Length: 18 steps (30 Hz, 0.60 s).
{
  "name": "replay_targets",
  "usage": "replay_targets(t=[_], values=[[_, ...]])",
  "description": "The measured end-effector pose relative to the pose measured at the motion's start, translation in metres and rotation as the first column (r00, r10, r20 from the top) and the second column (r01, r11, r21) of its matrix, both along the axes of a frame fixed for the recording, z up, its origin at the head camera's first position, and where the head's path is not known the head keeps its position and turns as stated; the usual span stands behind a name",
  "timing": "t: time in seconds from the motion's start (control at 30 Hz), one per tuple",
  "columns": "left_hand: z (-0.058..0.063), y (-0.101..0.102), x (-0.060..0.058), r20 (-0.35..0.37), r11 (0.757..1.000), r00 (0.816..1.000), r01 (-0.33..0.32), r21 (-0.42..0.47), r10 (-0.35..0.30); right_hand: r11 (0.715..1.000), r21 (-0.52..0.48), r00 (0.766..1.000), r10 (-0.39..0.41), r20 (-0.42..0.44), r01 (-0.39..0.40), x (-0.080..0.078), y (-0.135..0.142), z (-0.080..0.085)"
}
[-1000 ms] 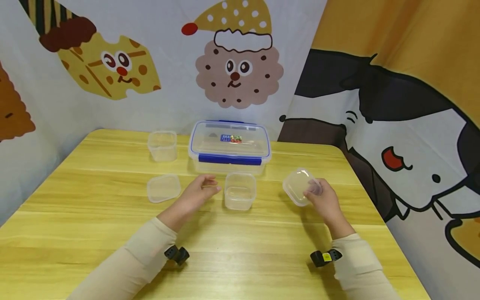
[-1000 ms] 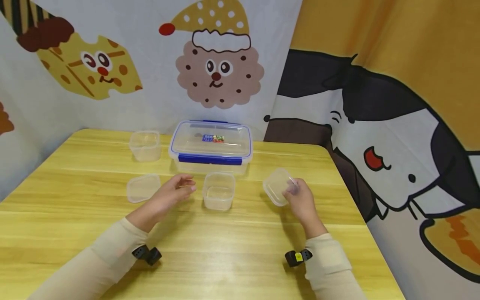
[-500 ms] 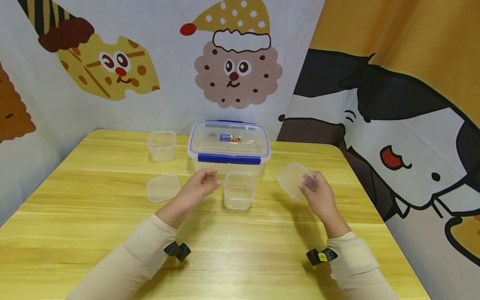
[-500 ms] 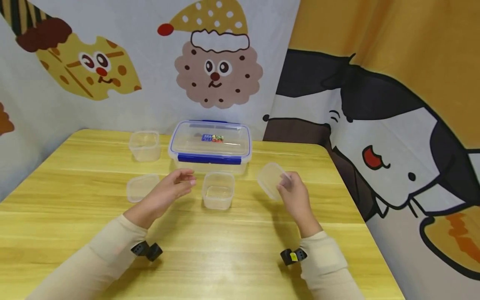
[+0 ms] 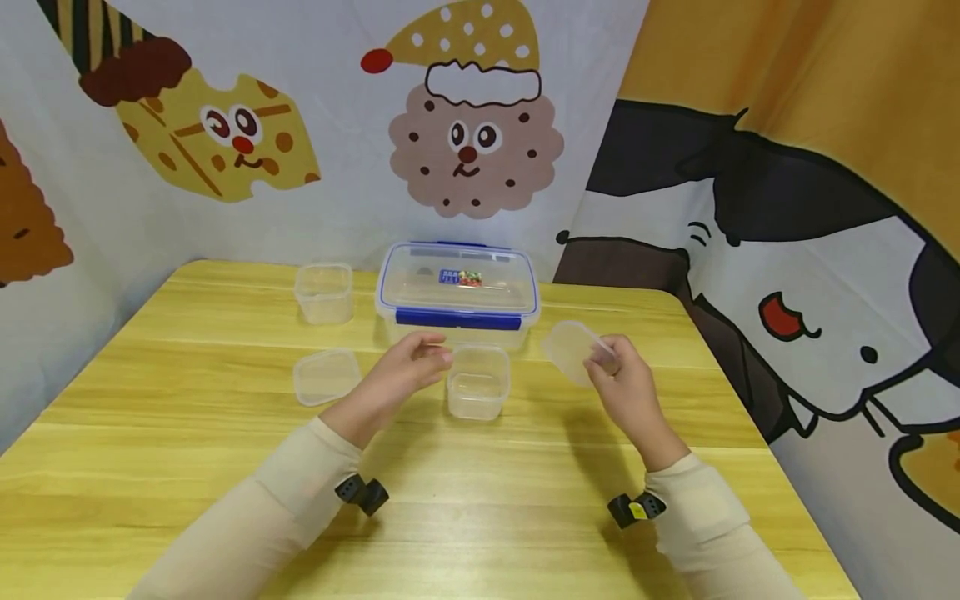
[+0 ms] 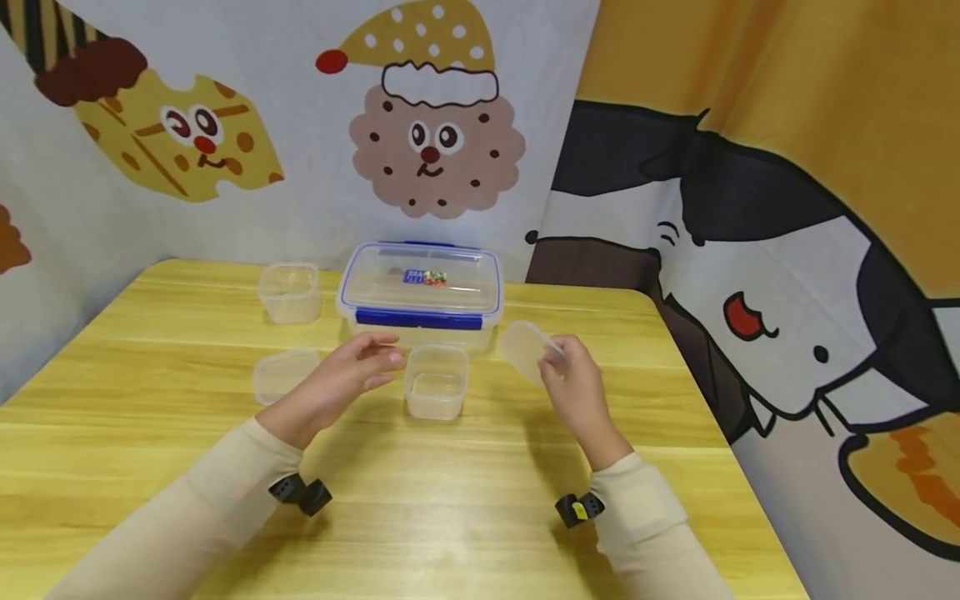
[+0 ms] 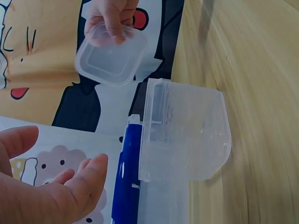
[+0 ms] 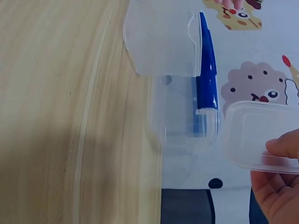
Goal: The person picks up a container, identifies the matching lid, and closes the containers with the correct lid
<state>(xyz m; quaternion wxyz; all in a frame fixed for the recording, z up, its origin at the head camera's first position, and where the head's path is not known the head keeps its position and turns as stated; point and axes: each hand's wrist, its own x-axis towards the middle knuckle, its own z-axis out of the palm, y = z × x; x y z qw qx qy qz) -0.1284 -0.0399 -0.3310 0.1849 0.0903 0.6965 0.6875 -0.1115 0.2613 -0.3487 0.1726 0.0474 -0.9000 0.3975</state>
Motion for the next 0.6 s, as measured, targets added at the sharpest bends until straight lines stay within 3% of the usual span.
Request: replay_targets(t=[0.3, 0.6], values=[[0.002, 0.007, -0.006, 0.034, 1.000, 0.999, 0.013, 0.024, -0.014, 0.992, 0.107, 0.977, 0.088, -0.193, -0.068, -0.002, -0.016, 0.003], [0.003, 0.018, -0.010, 0.088, 0.997, 0.996, 0.025, 0.066, -0.031, 0.956, 0.250, 0.904, 0.238, -0.356, -0.153, -0.004, -0.029, 0.003]])
